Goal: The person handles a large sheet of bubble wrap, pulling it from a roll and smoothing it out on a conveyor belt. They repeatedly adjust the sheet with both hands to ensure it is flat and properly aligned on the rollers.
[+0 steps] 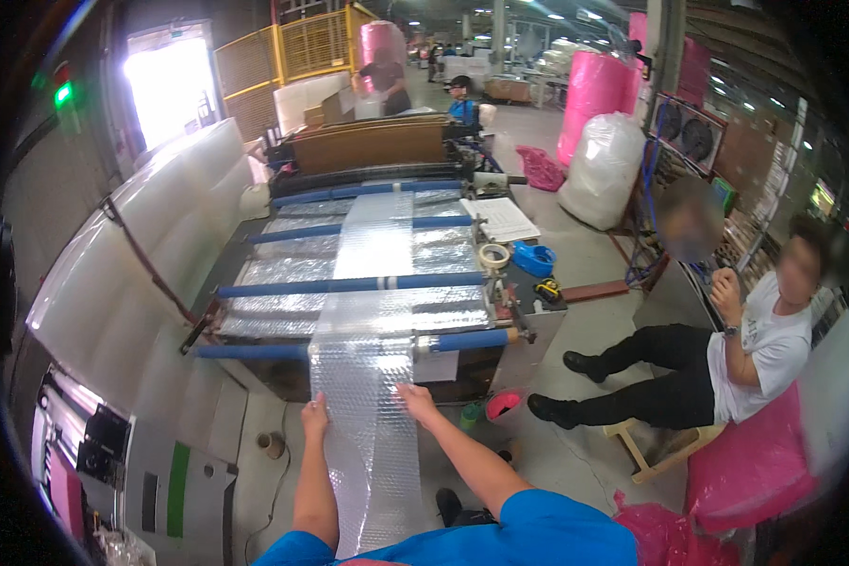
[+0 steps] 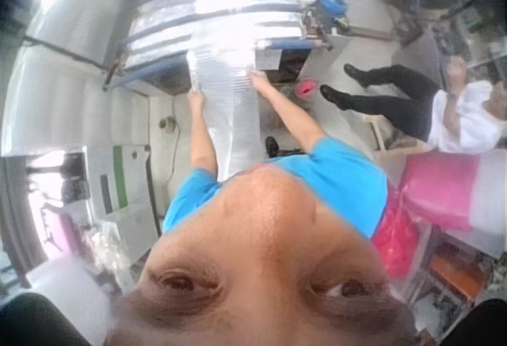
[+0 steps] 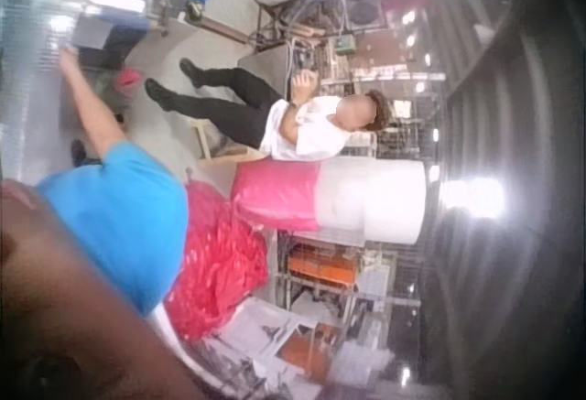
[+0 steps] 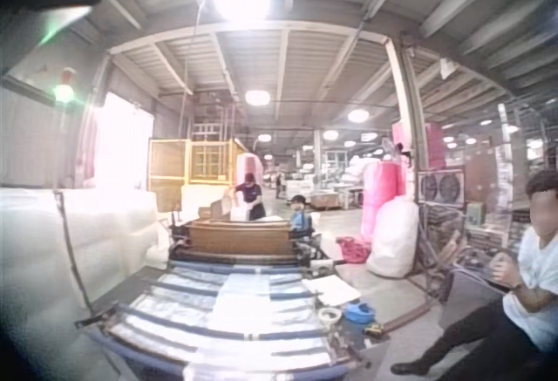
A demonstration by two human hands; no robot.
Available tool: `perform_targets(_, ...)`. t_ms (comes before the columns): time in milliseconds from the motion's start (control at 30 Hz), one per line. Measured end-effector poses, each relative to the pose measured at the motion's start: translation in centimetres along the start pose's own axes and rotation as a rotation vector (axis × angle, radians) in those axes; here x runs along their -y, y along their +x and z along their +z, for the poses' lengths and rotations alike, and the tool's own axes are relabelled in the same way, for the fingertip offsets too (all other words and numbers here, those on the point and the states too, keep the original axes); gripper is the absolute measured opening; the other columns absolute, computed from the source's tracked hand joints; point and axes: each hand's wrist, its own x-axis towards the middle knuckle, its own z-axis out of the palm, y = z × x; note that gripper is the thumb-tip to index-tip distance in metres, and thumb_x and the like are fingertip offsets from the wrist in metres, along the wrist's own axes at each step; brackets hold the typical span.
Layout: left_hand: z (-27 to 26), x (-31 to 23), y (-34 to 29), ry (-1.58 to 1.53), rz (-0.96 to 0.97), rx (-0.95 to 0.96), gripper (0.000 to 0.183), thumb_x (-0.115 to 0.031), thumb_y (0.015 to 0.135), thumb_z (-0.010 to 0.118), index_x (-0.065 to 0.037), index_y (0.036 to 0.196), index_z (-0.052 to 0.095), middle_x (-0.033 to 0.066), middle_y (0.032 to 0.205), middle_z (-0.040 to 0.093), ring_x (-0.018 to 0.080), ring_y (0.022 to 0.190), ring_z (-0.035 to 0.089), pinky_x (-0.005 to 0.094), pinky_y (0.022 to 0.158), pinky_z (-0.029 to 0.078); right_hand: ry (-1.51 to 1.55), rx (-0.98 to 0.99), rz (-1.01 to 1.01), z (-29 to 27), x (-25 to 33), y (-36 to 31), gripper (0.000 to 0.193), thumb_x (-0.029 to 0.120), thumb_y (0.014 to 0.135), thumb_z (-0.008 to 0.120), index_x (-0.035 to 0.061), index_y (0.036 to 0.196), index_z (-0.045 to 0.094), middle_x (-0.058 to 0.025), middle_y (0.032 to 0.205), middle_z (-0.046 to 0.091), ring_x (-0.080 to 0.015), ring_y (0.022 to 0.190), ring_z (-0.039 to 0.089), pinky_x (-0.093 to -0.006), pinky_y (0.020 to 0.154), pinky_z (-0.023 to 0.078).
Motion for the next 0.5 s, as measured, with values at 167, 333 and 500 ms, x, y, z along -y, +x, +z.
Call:
perform_targets(167,0.2,-1.1,1.0,-0.25,0.089,-0.032,0.048,-0.042,0.074,0.05,-0.002,0.047,0.047,0.0047,0.04,0.042,0.0135,0.039,0.038,0.03,0.041,0.033,0.179,-0.117,-0.012,0.8,-0.9,2.0,0.023,0.024,0.079,0.049,0.0068,0.094,0.054,-0.0036,0.074,0.056,-0.0109,0.061,0.053,-0.0249,0.054,0.044)
perform_targets(333,1.6,0.7,-0.8,-0.531,-0.022,0.091,0.033,-0.034,0.073,0.056,-0.007,0.06,0.042,-0.0025,0.049,0.039,0.0069,0.043,0.037,0.0203,0.04,0.03,0.037,-0.092,0.027,0.8,-0.2,-0.2,0.029,0.036,0.079,0.046,0.008,0.081,0.055,0.0003,0.068,0.054,-0.0072,0.057,0.049,-0.0199,0.049,0.04)
perform_targets(500,1.4,6.4,-3.5,-0.559,-0.136,0.346,0.031,-0.034,0.071,0.058,-0.006,0.072,0.045,-0.0007,0.058,0.043,0.0075,0.048,0.039,0.021,0.042,0.032,0.071,-0.068,-0.036,0.4,-1.5,-0.7,0.03,0.036,0.079,0.045,0.0075,0.08,0.055,0.0005,0.067,0.054,-0.0062,0.056,0.049,-0.0199,0.048,0.04)
